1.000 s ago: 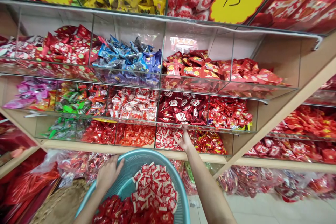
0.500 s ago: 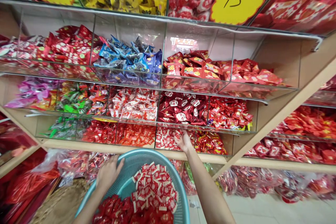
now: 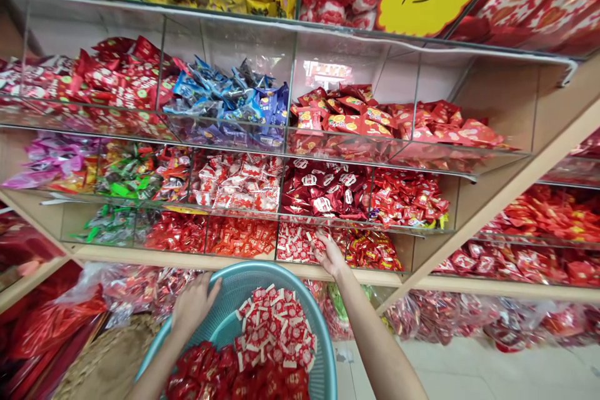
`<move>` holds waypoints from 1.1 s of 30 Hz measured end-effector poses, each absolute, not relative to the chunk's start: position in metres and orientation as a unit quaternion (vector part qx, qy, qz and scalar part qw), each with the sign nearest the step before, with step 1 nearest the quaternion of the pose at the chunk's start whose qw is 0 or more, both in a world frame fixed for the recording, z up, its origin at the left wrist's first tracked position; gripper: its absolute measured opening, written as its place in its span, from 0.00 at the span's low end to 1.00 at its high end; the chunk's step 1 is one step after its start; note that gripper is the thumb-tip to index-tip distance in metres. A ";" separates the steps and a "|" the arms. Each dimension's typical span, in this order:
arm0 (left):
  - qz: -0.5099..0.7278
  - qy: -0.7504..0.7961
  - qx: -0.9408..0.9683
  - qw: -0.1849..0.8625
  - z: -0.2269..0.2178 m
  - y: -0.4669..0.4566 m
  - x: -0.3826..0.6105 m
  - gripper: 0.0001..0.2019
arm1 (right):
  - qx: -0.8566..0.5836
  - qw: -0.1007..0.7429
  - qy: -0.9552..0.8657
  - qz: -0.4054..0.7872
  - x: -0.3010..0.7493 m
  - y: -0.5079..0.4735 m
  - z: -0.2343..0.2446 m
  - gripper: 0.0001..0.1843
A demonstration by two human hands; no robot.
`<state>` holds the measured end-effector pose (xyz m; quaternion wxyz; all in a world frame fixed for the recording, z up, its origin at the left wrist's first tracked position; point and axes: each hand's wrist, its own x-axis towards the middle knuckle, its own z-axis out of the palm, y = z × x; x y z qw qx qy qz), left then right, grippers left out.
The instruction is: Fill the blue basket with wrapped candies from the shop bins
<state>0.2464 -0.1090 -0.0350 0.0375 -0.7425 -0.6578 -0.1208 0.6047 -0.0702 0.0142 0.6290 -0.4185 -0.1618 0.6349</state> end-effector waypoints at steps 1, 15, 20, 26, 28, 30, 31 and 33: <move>-0.119 -0.659 -0.742 0.036 -0.035 -0.109 0.246 0.24 | -0.420 0.625 -0.164 0.637 0.603 -0.077 0.017 0.14; -0.112 -0.659 -0.742 0.051 -0.035 -0.109 0.247 0.24 | -0.564 0.410 -0.377 0.610 0.561 -0.207 0.011 0.20; -0.114 -0.661 -0.741 0.042 -0.034 -0.110 0.248 0.24 | -0.600 0.338 -0.431 0.583 0.553 -0.211 0.009 0.20; -0.111 -0.661 -0.741 0.039 -0.034 -0.110 0.247 0.24 | -0.626 0.313 -0.460 0.546 0.540 -0.208 -0.006 0.17; -0.112 -0.660 -0.742 0.043 -0.034 -0.110 0.246 0.24 | -0.630 0.305 -0.487 0.522 0.539 -0.207 -0.010 0.14; -0.112 -0.658 -0.743 0.049 -0.035 -0.110 0.246 0.25 | -0.627 0.310 -0.516 0.495 0.539 -0.207 -0.014 0.12; -0.112 -0.657 -0.744 0.052 -0.035 -0.110 0.246 0.25 | -0.624 0.316 -0.529 0.481 0.539 -0.207 -0.016 0.11; -0.113 -0.654 -0.746 0.055 -0.035 -0.110 0.246 0.25 | -0.621 0.328 -0.550 0.452 0.541 -0.207 -0.020 0.11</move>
